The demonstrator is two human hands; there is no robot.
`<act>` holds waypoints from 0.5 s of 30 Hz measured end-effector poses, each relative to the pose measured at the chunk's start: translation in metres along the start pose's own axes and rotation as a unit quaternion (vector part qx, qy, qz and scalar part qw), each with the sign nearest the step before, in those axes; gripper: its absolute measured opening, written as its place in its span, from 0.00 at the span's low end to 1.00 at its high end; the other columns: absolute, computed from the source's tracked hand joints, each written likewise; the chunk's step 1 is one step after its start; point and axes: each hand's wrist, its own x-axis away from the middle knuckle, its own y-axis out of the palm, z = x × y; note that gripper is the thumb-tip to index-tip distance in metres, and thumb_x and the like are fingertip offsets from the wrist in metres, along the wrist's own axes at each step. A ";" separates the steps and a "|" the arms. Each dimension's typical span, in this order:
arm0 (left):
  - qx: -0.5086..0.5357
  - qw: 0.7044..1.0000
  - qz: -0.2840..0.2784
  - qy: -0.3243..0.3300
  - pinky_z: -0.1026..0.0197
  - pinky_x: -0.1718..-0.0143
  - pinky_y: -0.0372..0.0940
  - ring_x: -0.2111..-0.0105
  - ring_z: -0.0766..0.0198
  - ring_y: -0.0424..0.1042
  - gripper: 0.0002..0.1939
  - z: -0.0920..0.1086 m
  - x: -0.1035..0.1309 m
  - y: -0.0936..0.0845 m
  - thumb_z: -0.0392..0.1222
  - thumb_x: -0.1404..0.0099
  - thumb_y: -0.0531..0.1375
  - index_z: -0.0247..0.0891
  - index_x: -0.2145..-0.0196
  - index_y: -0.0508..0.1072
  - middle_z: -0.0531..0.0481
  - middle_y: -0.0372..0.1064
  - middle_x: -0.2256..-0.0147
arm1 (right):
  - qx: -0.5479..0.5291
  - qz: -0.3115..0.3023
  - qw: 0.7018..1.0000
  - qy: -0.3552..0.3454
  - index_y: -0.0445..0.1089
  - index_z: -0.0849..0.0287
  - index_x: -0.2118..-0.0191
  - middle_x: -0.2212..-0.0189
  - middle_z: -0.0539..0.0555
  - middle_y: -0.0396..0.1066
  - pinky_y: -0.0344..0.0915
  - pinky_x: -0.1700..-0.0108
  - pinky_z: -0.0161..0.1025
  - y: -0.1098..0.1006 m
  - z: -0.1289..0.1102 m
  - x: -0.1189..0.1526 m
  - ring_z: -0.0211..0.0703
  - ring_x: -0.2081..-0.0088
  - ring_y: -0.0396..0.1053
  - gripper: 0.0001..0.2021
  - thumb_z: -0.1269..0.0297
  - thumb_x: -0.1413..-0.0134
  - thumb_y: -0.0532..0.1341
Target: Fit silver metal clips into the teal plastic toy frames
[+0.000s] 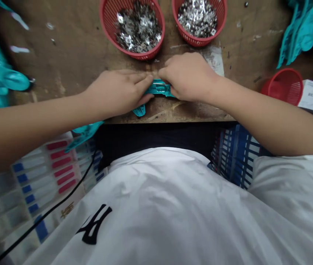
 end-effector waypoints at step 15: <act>0.055 0.994 0.089 0.038 0.31 0.12 0.71 0.11 0.32 0.68 0.39 -0.007 -0.019 0.050 0.38 0.09 0.51 0.23 0.08 0.66 0.18 0.69 0.15 | -0.041 0.050 0.996 -0.059 0.84 0.48 0.64 0.64 0.60 0.85 0.75 0.56 0.54 0.019 0.014 0.004 0.60 0.61 0.79 0.16 0.66 0.19 0.65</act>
